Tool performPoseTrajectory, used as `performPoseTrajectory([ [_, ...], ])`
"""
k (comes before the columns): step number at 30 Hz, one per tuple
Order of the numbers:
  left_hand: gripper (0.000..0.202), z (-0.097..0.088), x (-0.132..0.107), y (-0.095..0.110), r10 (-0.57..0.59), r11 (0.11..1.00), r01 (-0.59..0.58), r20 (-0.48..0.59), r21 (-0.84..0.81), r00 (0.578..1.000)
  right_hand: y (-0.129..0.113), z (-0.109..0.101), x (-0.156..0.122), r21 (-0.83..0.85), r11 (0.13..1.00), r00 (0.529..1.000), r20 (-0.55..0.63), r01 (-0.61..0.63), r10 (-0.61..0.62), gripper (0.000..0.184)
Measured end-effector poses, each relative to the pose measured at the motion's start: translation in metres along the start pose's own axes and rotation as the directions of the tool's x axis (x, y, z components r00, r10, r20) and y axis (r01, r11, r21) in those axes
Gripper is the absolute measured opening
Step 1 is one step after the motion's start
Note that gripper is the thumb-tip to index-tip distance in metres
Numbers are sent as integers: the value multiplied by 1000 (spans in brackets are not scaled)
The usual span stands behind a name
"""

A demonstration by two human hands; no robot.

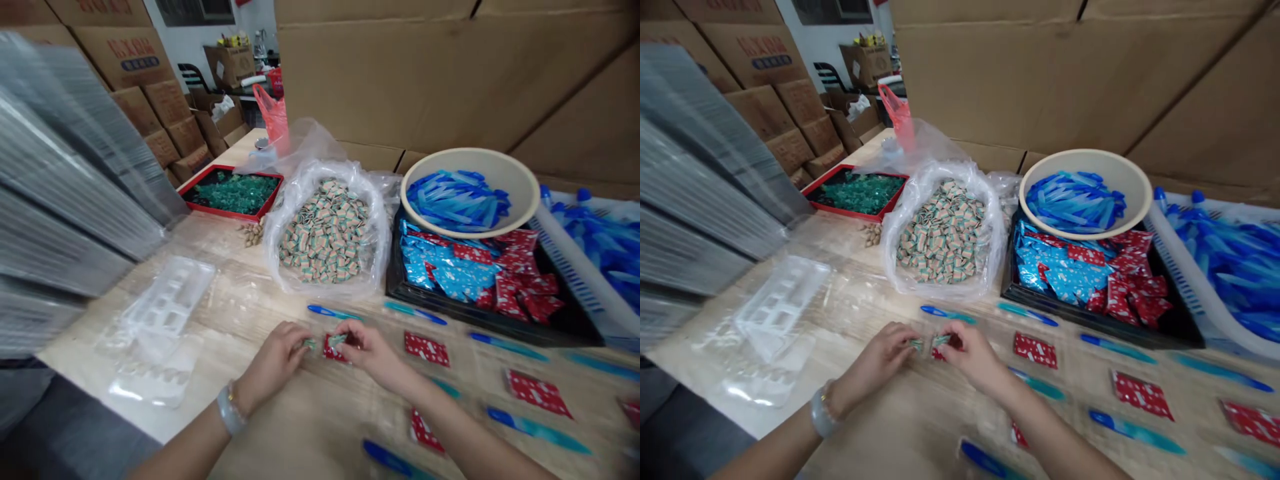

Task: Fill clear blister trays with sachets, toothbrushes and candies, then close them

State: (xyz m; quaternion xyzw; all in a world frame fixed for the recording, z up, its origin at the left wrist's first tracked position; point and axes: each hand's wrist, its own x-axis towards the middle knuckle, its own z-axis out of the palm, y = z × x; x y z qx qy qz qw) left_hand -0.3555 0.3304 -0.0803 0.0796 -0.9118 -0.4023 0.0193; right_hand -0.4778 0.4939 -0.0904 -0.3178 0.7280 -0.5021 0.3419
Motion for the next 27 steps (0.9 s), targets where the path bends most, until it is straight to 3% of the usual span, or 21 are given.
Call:
performPoseTrajectory([
  [4,19,8,-1,1,69,985,-69,4,156,998,11,17,-2,-68,997,999,15,48,-47,13],
  [11,25,11,-4,-4,129,962,-109,-65,251,990,21,22,-1,-188,975,993,16,114,-113,18],
  [14,35,13,-13,-6,194,916,-176,-14,362,981,19,24,-2,-253,959,991,14,132,-132,18],
  [17,47,15,-23,-9,257,824,-278,111,493,960,18,26,-3,-305,939,985,-13,159,-171,19],
  [20,54,17,-27,-13,248,764,-287,148,578,957,17,27,-3,-334,925,980,-23,179,-198,21],
  [23,56,15,-27,-15,233,753,-238,89,614,968,17,28,-4,-356,917,980,-19,179,-198,22],
  [27,57,9,-26,-16,260,761,-322,189,564,947,16,27,-5,-346,920,979,-18,184,-203,23],
])
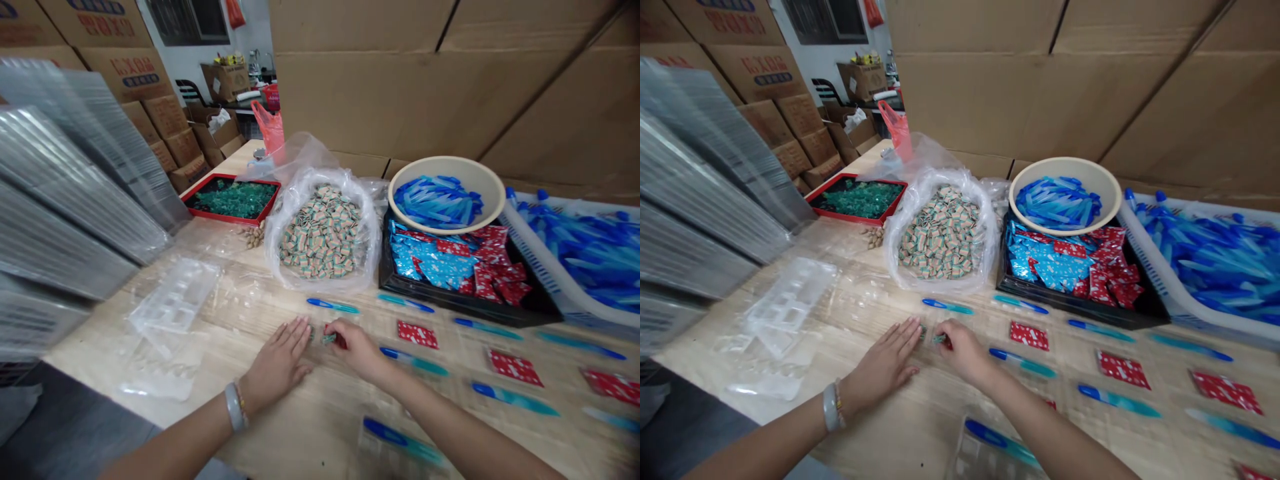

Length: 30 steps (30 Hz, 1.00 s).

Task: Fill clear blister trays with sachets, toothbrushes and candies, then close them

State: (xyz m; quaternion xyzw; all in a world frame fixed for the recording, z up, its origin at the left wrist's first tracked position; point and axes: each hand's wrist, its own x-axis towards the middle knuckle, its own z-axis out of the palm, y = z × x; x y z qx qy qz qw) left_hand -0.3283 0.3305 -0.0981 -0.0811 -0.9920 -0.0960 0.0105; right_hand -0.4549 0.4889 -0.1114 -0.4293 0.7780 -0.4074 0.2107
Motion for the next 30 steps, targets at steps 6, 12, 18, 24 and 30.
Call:
performPoseTrajectory([
  [6,33,-7,4,1,-229,965,214,-98,-150,968,2,0,-2,-14,1000,1000,0,2,-2,25],
  [12,26,-5,5,10,-256,935,215,-115,-282,960,4,0,-3,13,1000,1000,6,20,-20,26],
  [18,24,1,8,8,-287,909,224,-138,-353,948,4,1,-4,16,1000,1000,6,12,-12,28],
  [24,24,6,12,4,-283,906,217,-139,-363,949,0,-1,-3,35,999,998,50,-31,29,26],
  [30,17,8,9,2,-268,910,196,-159,-365,950,3,-2,-3,38,999,997,72,-17,15,23],
])
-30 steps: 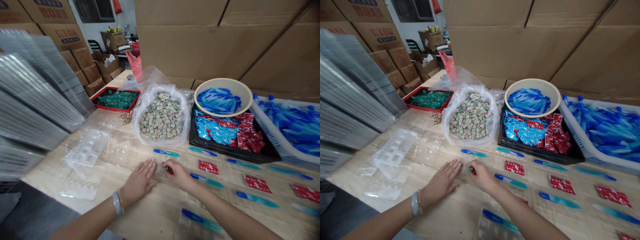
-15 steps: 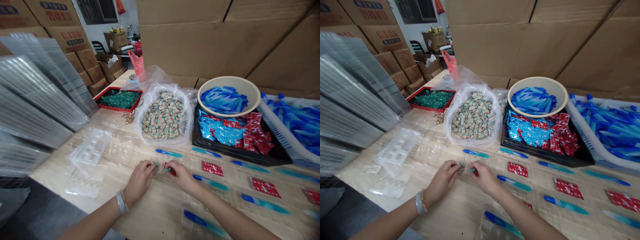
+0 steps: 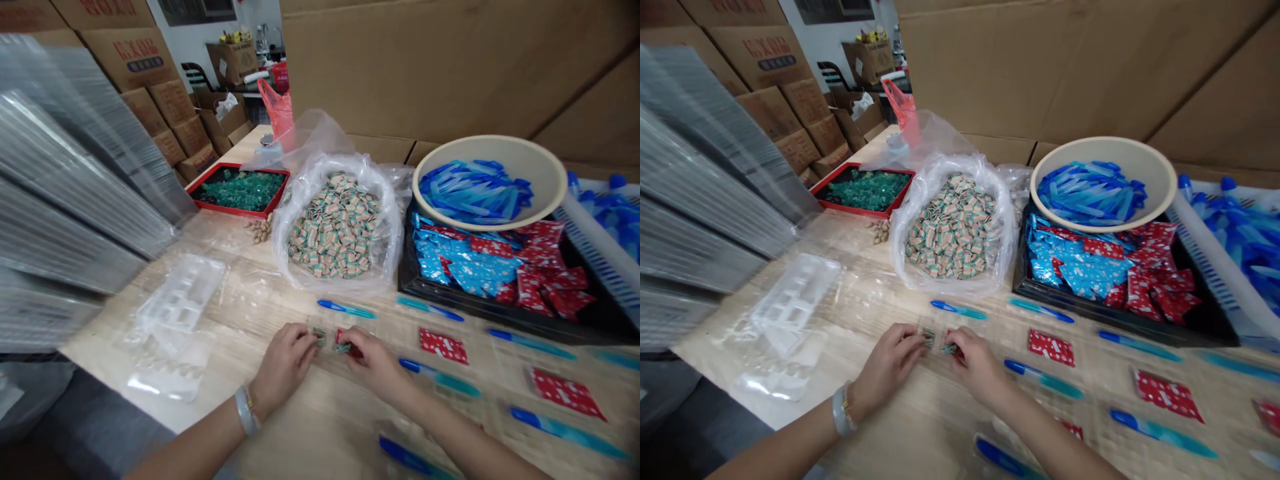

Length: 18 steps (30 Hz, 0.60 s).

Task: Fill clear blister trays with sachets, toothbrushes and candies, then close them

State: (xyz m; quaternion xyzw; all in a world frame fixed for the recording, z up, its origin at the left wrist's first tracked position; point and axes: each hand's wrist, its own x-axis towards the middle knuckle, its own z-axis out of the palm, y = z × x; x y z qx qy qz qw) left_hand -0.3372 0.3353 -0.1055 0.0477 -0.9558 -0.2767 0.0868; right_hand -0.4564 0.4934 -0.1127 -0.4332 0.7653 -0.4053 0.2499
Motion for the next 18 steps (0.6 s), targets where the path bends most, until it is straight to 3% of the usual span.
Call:
performPoseTrajectory([
  [7,19,-2,7,-2,-67,994,70,29,-79,997,-2,-2,0,7,1000,1000,22,-17,17,20],
  [18,22,-3,9,-1,-69,993,72,36,-89,997,-3,-3,0,20,999,999,29,-35,35,22],
])
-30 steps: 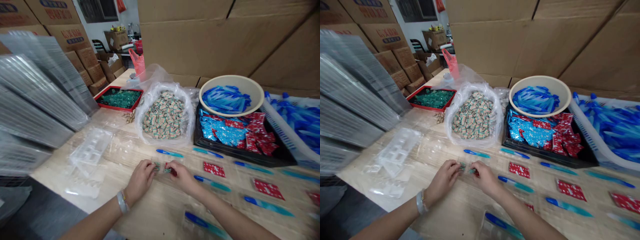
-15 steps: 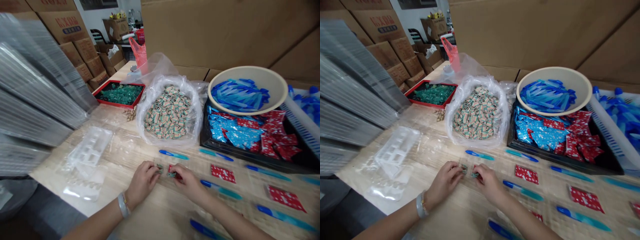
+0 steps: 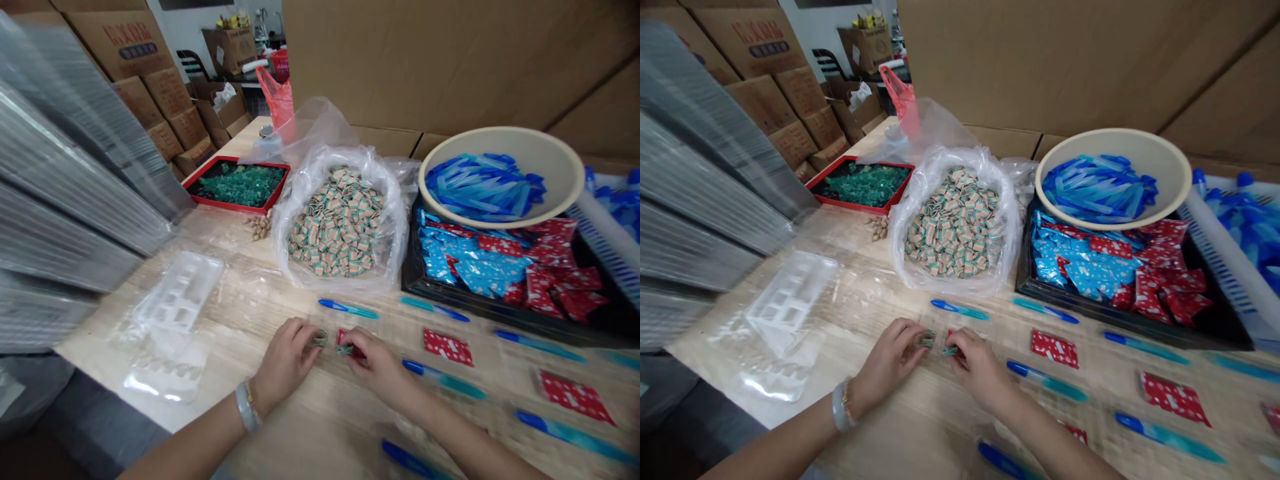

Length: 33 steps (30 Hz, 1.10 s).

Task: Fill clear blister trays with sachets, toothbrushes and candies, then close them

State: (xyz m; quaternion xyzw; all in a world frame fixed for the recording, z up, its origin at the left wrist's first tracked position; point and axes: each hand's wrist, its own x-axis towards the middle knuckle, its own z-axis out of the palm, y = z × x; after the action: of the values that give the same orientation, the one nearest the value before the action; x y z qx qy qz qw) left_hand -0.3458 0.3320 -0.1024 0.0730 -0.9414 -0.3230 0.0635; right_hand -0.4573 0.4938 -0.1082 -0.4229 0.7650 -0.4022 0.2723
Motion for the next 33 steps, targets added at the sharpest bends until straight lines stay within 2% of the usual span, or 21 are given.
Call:
performPoseTrajectory([
  [3,25,-2,2,1,-4,1000,5,6,-16,1000,1,1,0,2,1000,1000,-6,6,-6,20],
  [6,19,-4,7,2,-21,999,22,13,-40,1000,1,2,0,-20,1000,1000,-8,7,-7,19],
  [13,11,-9,22,7,-37,994,28,91,102,995,-1,0,1,-37,999,1000,7,0,0,21],
  [20,9,-16,28,5,-61,991,41,156,130,986,0,0,1,-39,999,1000,-10,15,-16,20],
  [24,9,-18,32,5,-6,992,-16,173,126,985,0,0,0,-30,999,1000,-13,11,-11,21],
  [30,7,-20,33,6,95,960,-150,229,236,969,-3,-2,1,-32,999,1000,-6,-7,7,22],
  [33,7,-25,31,4,102,984,-130,214,124,971,-3,-3,2,-28,1000,1000,3,-3,3,24],
])
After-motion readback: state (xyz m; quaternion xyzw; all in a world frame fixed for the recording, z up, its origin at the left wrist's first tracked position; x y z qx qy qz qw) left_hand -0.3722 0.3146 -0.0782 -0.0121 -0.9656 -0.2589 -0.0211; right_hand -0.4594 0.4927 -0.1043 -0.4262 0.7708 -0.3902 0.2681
